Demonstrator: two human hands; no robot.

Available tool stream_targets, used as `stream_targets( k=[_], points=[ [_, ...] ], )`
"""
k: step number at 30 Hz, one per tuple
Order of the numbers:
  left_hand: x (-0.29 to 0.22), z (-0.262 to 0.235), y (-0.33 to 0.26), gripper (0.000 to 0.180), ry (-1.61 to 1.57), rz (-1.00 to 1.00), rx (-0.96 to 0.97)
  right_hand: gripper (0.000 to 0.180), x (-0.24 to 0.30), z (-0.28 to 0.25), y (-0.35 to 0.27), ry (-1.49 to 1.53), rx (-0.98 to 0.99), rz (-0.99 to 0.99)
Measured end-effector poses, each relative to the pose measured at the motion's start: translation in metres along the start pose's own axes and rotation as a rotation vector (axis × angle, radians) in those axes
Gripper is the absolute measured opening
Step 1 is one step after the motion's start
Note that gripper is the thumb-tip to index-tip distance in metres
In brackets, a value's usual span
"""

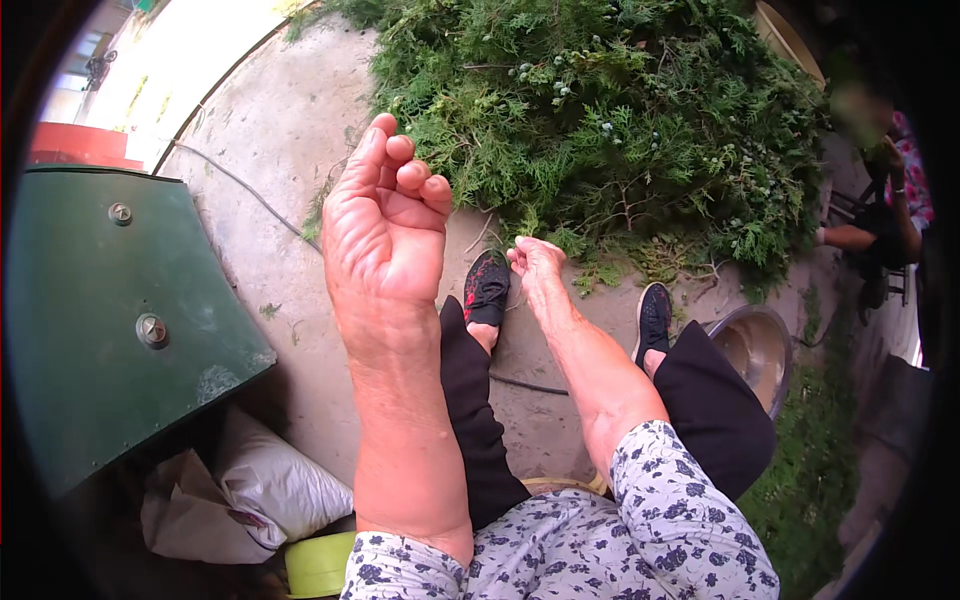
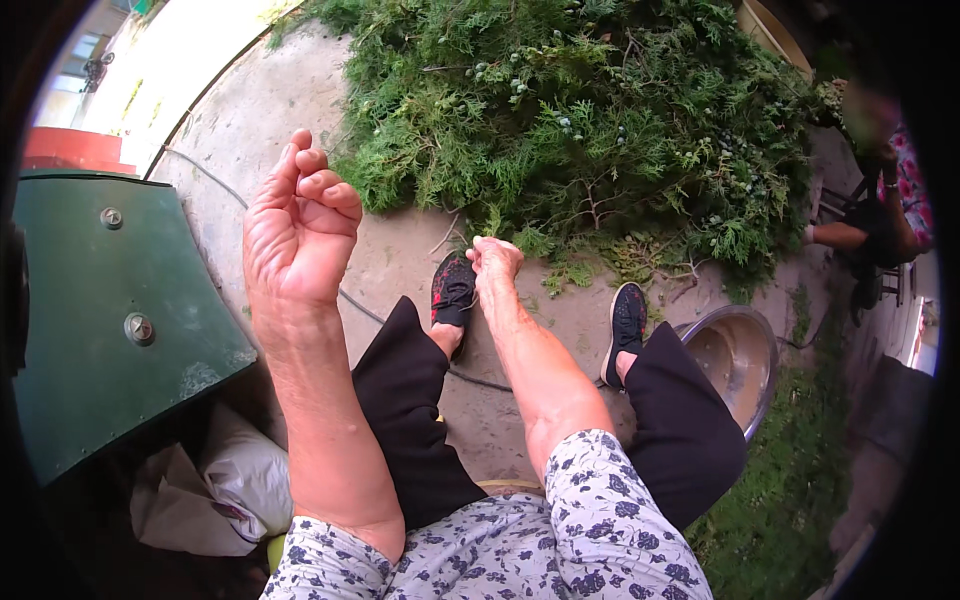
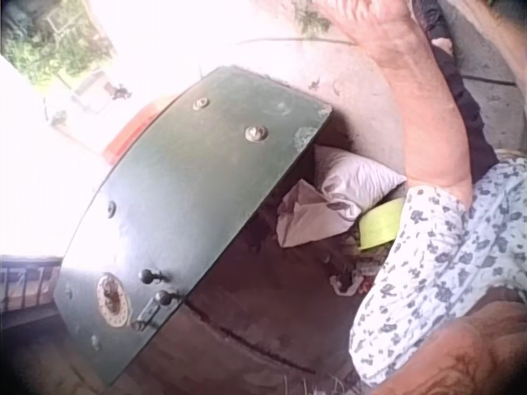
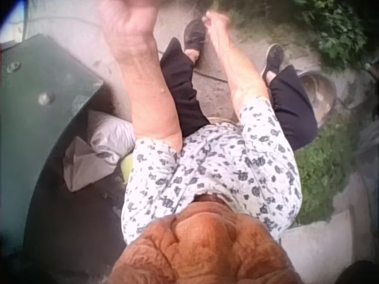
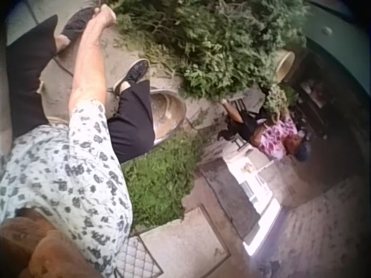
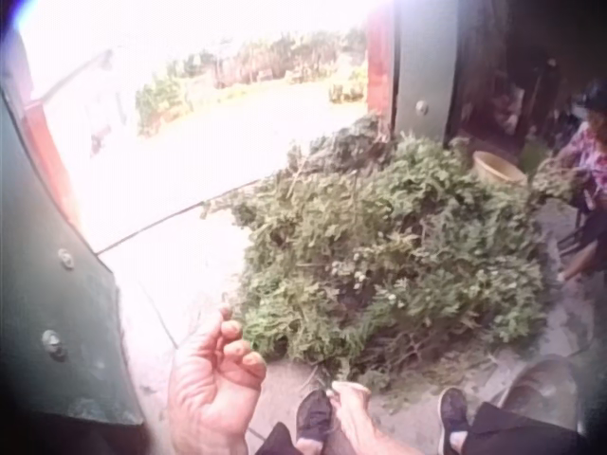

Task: Stripping small green cones or berries from thuja branches into a bowl.

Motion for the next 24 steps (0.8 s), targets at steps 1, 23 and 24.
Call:
stream_targets(
  k=[1,23,24],
  points=[
    [-0.003,0.001,-0.001,0.016,0.001,0.018,0.001,0.028,0.011,-0.01,-0.002,-0.015,0.021,-0.007],
    [0.134,0.043,-0.039,0.017,0.358,-0.389,0.26,0.023,0.194,-0.075,-0.263,-1.024,0.417,-1.606],
    [0.135,0.041,-0.038,0.016,0.386,-0.401,0.266,0.017,0.198,-0.082,-0.261,-0.968,0.384,-1.547]
  ],
)
Point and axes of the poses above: each hand's wrist, its own y-axis towards the middle knuckle, its own z-axis out of the palm, x = y × z, the point moved 2 cm from there along y, towards the middle knuckle, and after that the axes turned 2 degrees about -z, right-handed, at the moved point
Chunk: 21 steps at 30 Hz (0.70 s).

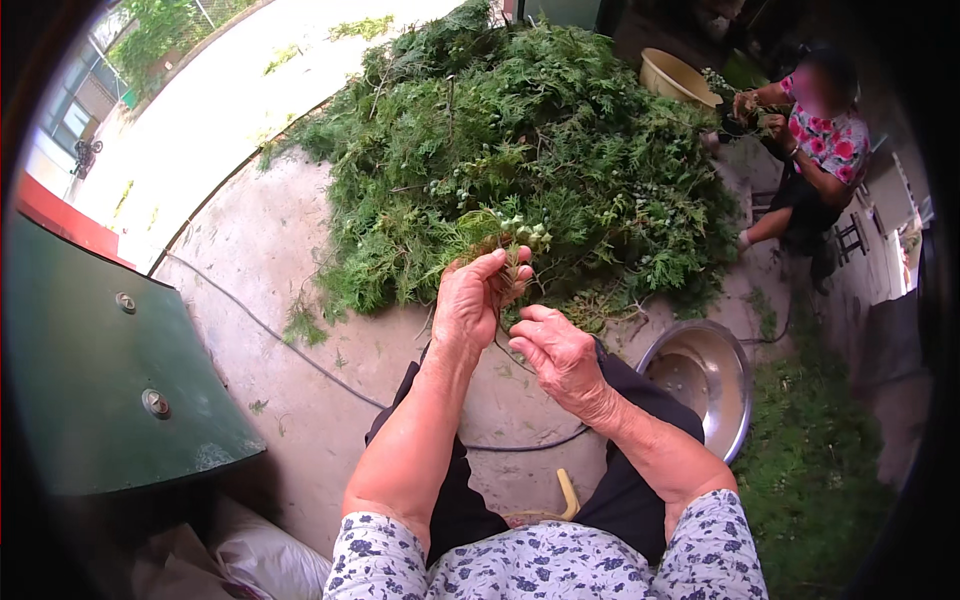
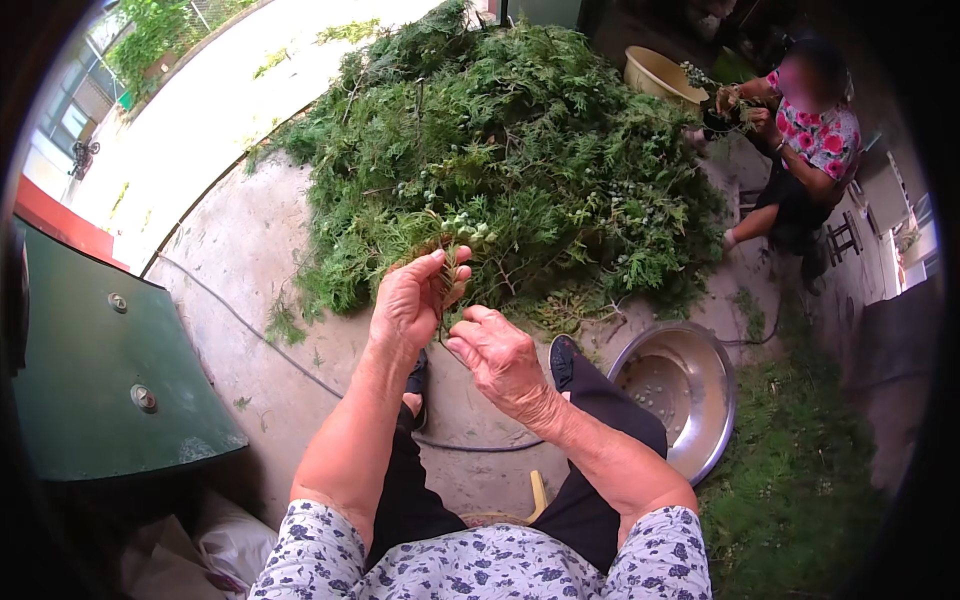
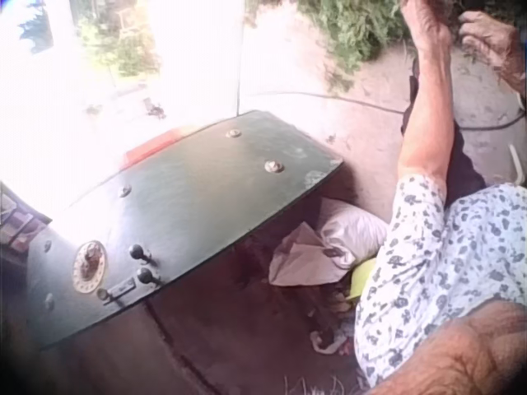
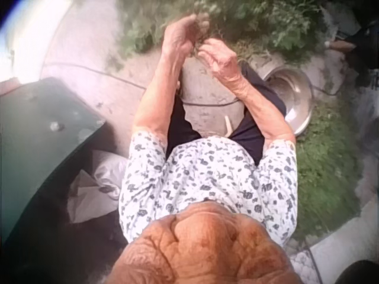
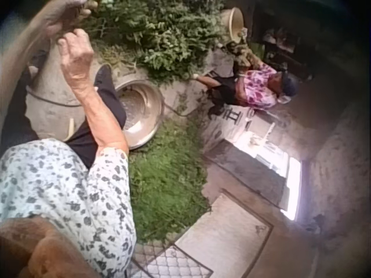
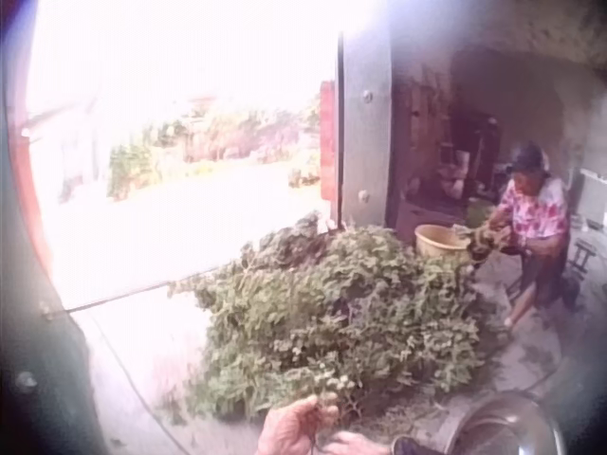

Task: Stripping small green cones or berries from thuja branches into a bowl.

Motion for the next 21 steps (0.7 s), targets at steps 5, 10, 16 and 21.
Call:
stream_targets(
  k=[5,10,16,21],
  points=[
    [0.009,0.016,-0.008,0.013,0.131,0.006,-0.03,0.016,-0.031,-0.04,0.028,0.01,-0.402,0.135],
    [0.03,0.028,-0.003,0.015,0.205,-0.007,0.068,0.031,-0.036,-0.053,0.04,-0.081,-0.288,0.091],
    [0.039,0.05,-0.013,0.019,0.42,0.026,0.097,0.015,-0.045,-0.059,0.032,0.063,-0.273,0.226],
    [0.037,0.044,-0.016,0.021,0.703,0.067,0.063,0.01,-0.04,-0.059,0.027,0.089,-0.202,0.131]
  ],
)
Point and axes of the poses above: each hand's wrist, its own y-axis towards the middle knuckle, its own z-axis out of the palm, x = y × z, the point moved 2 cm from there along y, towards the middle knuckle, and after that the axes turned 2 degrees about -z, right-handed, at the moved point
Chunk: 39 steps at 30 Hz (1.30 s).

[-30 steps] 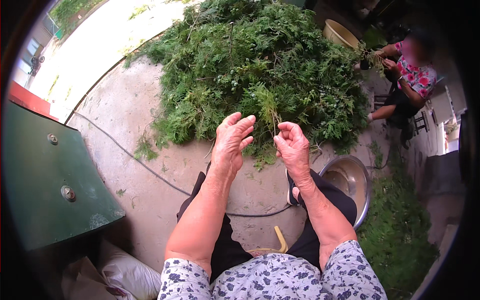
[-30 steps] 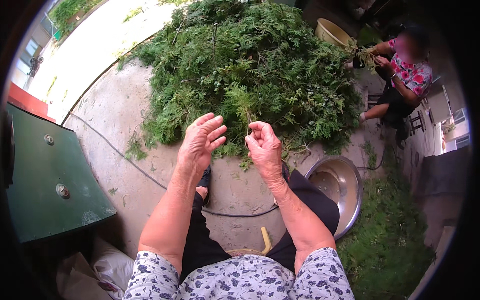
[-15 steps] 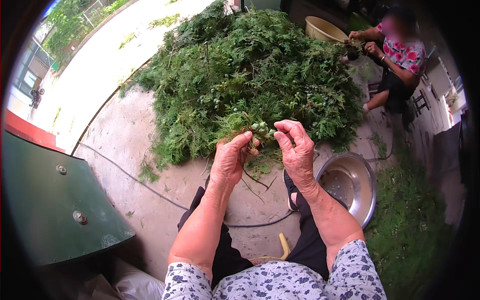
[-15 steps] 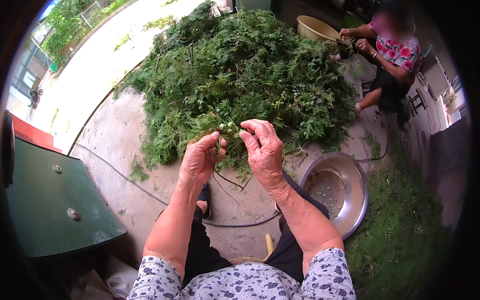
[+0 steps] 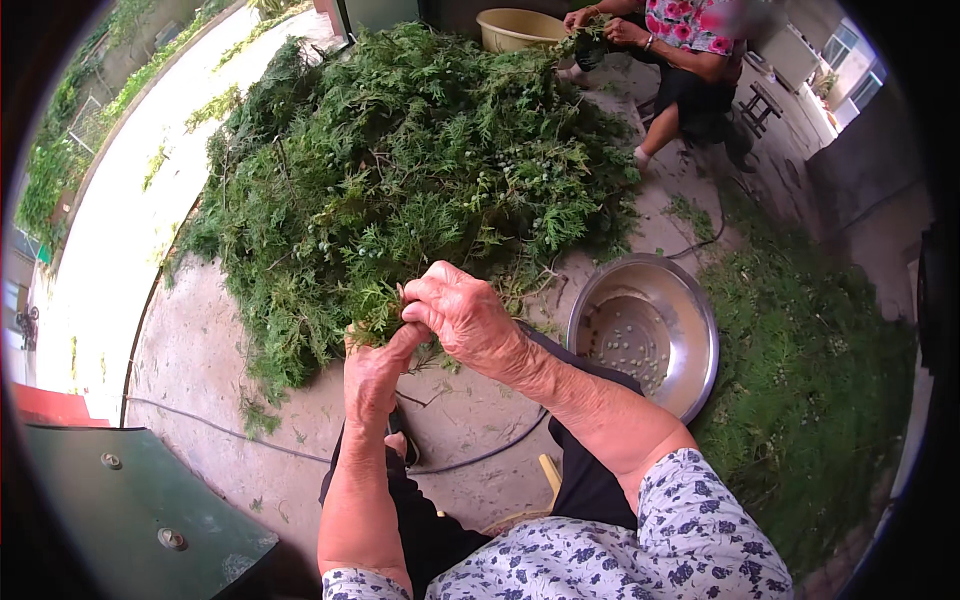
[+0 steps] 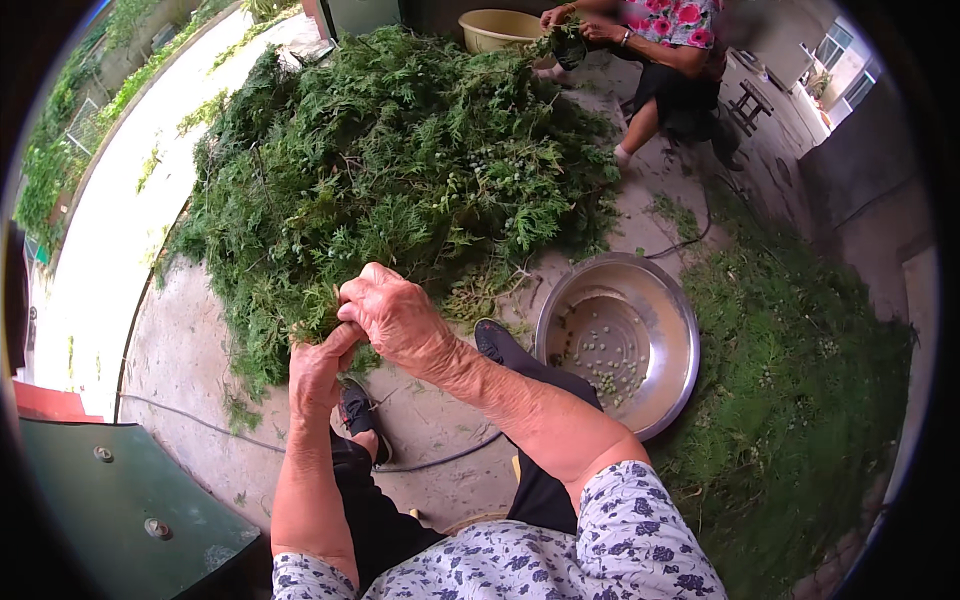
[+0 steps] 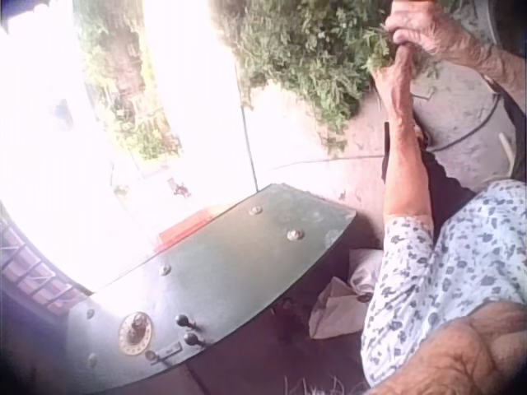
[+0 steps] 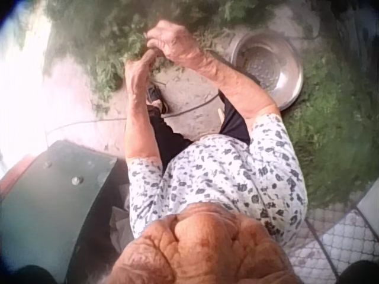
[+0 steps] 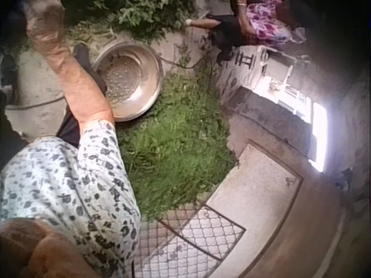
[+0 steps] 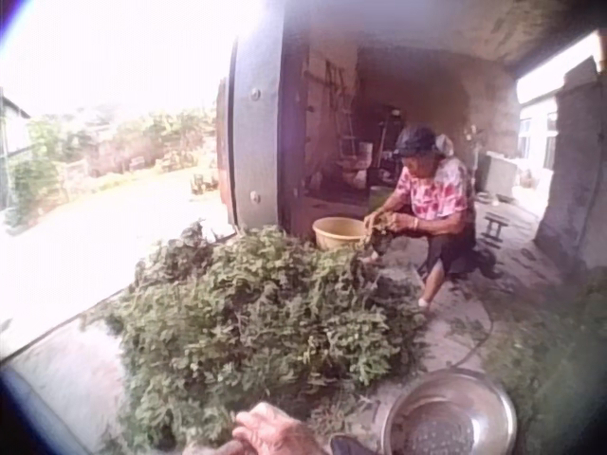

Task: Stripping small green cones or berries from thuja branches into a bowl.

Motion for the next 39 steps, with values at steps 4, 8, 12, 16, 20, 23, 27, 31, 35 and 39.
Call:
stream_targets(
  k=[4,8,12,16,20,23,27,31,35,39],
  points=[
    [0.001,0.006,-0.005,0.017,0.162,0.08,0.001,0.008,-0.005,-0.006,0.002,-0.033,0.1,-0.05],
    [0.006,-0.002,-0.008,0.016,-0.137,-0.016,-0.036,0.02,-0.017,0.001,0.002,0.643,0.159,0.497],
    [0.005,0.008,-0.002,0.011,-0.356,-0.048,0.007,0.022,-0.036,-0.015,0.003,1.309,-0.133,0.629],
    [0.005,0.004,0.009,0.013,-0.448,-0.063,-0.01,0.018,-0.037,-0.031,0.013,1.306,-0.268,0.589],
    [0.001,0.012,0.011,0.021,-0.555,-0.138,0.026,0.034,-0.039,-0.023,0.003,0.921,-0.032,0.609],
    [0.006,0.004,0.012,0.015,-0.59,-0.107,-0.052,0.047,-0.026,-0.007,0.006,0.356,0.018,0.324],
    [0.008,0.006,0.01,0.015,-0.519,-0.078,0.02,0.043,-0.015,-0.003,0.004,0.1,-0.014,0.119],
    [0.011,0.016,0.009,0.011,-0.439,-0.103,-0.022,0.034,-0.017,-0.011,-0.001,0.112,0.006,0.112],
    [0.004,0.01,0.007,0.01,-0.363,-0.091,-0.067,0.031,-0.016,-0.011,-0.003,0.129,0.043,0.072],
    [-0.005,0.012,0.004,0.01,-0.277,-0.154,0.024,0.025,-0.011,-0.016,-0.002,0.146,0.028,0.06]
  ],
)
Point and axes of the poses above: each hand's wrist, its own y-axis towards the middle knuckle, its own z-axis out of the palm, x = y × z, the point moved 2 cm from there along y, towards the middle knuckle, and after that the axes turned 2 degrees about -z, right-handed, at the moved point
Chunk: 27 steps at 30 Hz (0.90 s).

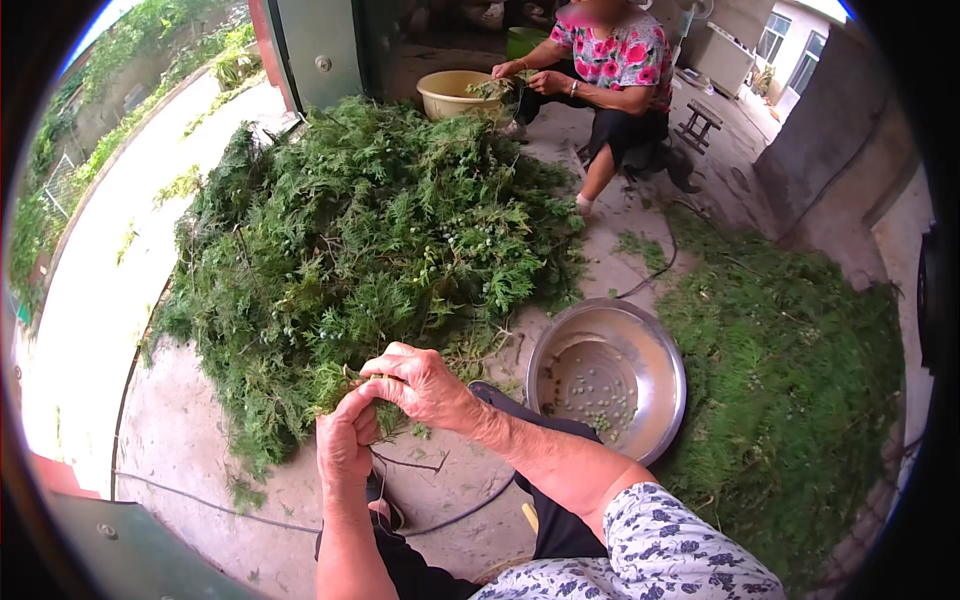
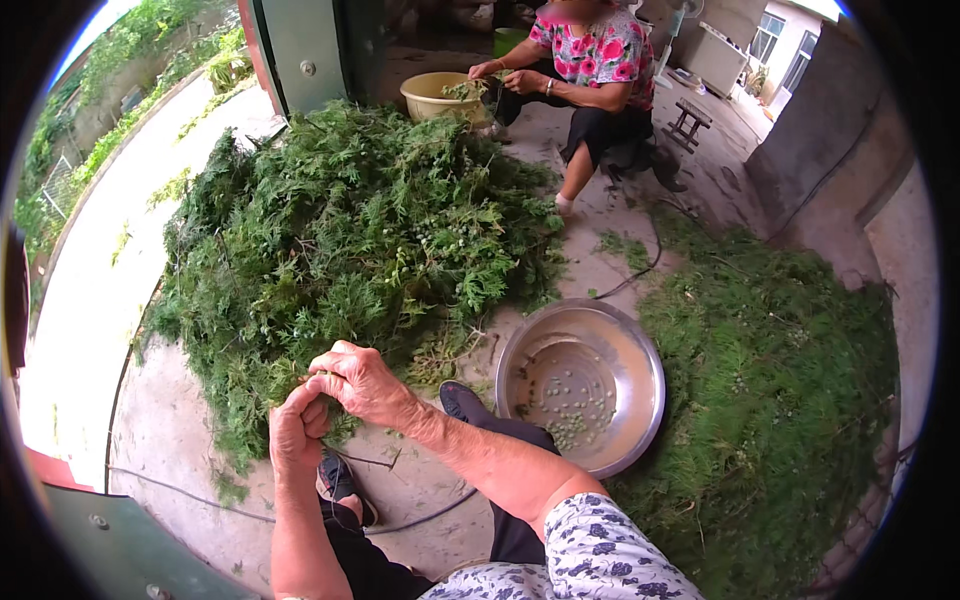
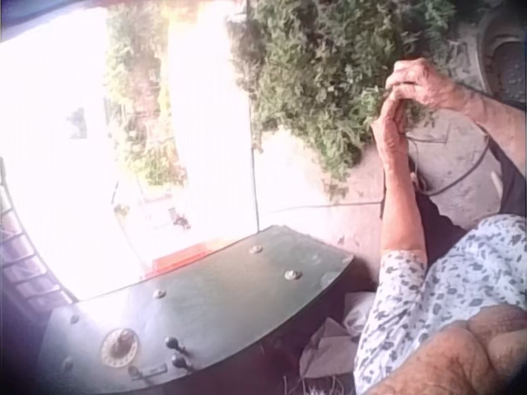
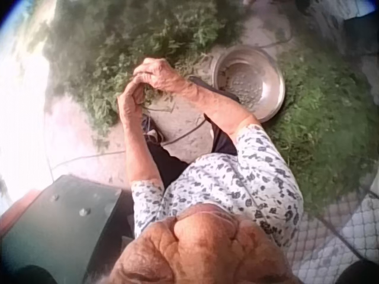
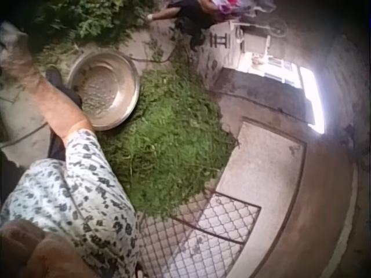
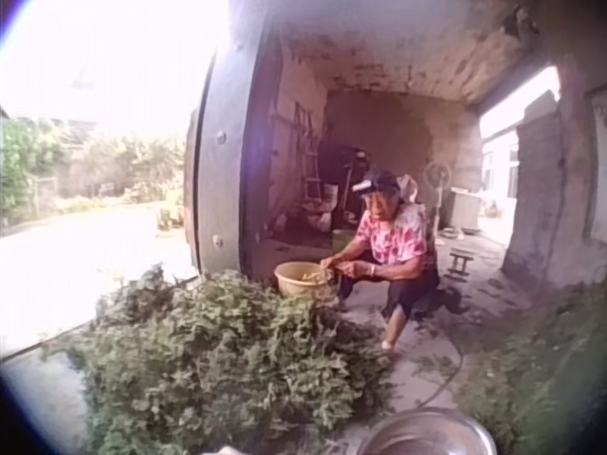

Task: Stripping small green cones or berries from thuja branches into a bowl.

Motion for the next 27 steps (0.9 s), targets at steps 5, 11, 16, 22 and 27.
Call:
stream_targets(
  k=[5,11,16,22,27],
  points=[
    [0.008,0.005,-0.002,0.008,-0.124,0.03,0.013,0.02,0.008,0.005,-0.003,0.007,-0.074,-0.008],
    [0.01,0.009,-0.006,0.02,-0.062,0.081,0.028,0.019,0.002,0.011,-0.006,0.363,-0.131,0.326],
    [0.011,0.009,-0.006,0.015,-0.166,0.061,-0.025,0.026,-0.004,0.01,-0.003,0.52,-0.191,0.541],
    [0.011,0.007,-0.01,0.021,0.117,0.086,-0.084,0.014,-0.005,0.001,-0.002,-0.012,-0.158,0.202],
    [0.01,-0.002,-0.017,0.023,0.132,0.158,-0.063,0.019,-0.016,0.018,-0.002,0.136,-0.197,0.309]
  ],
)
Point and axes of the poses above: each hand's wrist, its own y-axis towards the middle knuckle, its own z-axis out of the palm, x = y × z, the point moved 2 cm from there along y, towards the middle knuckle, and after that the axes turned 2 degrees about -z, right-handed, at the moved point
